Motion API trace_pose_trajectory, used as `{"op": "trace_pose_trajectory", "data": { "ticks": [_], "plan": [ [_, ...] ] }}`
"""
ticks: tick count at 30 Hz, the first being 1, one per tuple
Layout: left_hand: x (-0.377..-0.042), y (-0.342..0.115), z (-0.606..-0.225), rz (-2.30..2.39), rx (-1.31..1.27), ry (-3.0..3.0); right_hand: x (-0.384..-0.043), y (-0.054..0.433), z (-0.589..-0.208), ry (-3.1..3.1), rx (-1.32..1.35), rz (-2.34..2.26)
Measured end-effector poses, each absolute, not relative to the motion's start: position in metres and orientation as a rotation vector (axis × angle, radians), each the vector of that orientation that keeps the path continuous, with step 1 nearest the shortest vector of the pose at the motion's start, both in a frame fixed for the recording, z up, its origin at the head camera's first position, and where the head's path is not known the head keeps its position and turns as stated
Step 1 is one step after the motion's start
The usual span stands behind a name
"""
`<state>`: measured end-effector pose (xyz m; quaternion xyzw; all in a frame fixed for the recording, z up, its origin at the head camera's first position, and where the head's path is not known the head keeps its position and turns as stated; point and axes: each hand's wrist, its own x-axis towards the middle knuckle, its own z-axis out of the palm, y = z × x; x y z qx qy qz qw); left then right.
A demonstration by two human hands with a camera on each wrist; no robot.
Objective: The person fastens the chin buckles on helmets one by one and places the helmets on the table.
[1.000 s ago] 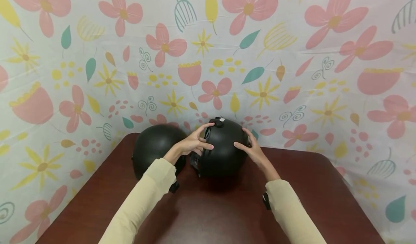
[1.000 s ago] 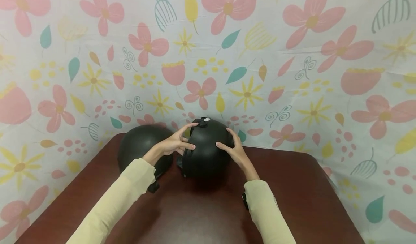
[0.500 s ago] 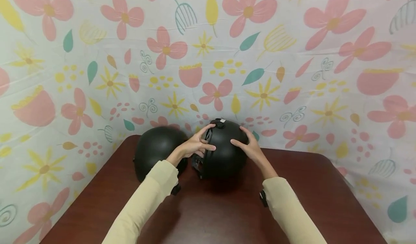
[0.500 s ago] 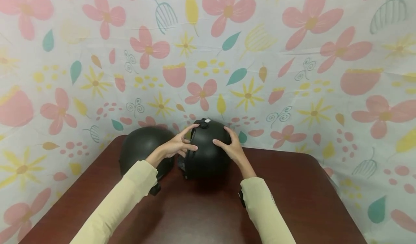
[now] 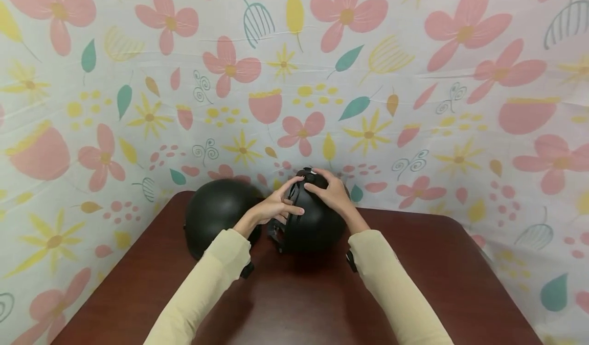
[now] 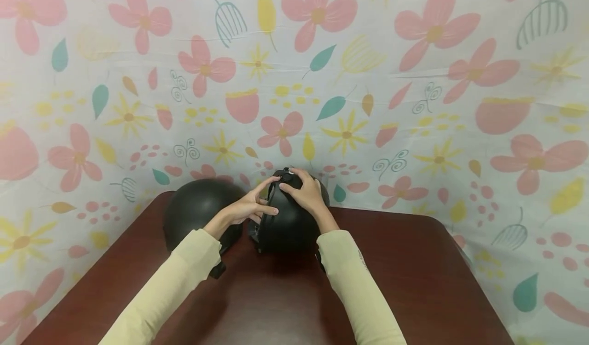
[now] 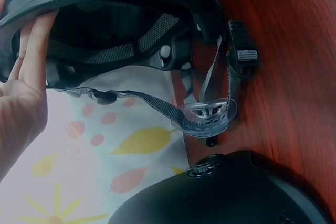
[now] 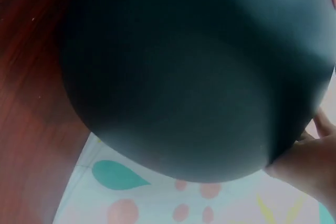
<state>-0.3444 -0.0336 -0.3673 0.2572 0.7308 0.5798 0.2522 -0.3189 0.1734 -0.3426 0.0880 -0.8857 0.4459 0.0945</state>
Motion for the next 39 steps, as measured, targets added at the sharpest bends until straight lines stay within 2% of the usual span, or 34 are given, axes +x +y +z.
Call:
{"op": "trace_pose_trajectory", "data": {
  "ticks": [7, 15, 30, 39],
  "plan": [
    [-0.341, -0.029, -0.369, 1.586, 0.702, 1.961, -0.323, 0.171, -0.352, -2.603, 0.165, 1.171],
    [-0.340, -0.023, -0.370, 1.619, 0.719, 1.907, -0.322, 0.176, -0.355, -2.578, 0.088, 1.202],
    [-0.333, -0.019, -0.378, 1.661, 0.651, 1.985, -0.314, 0.184, -0.359, -2.516, 0.025, 1.377],
    [-0.332, -0.022, -0.385, 1.765, 0.709, 1.950, -0.311, 0.183, -0.366, -2.464, 0.019, 1.539]
  ]
}}
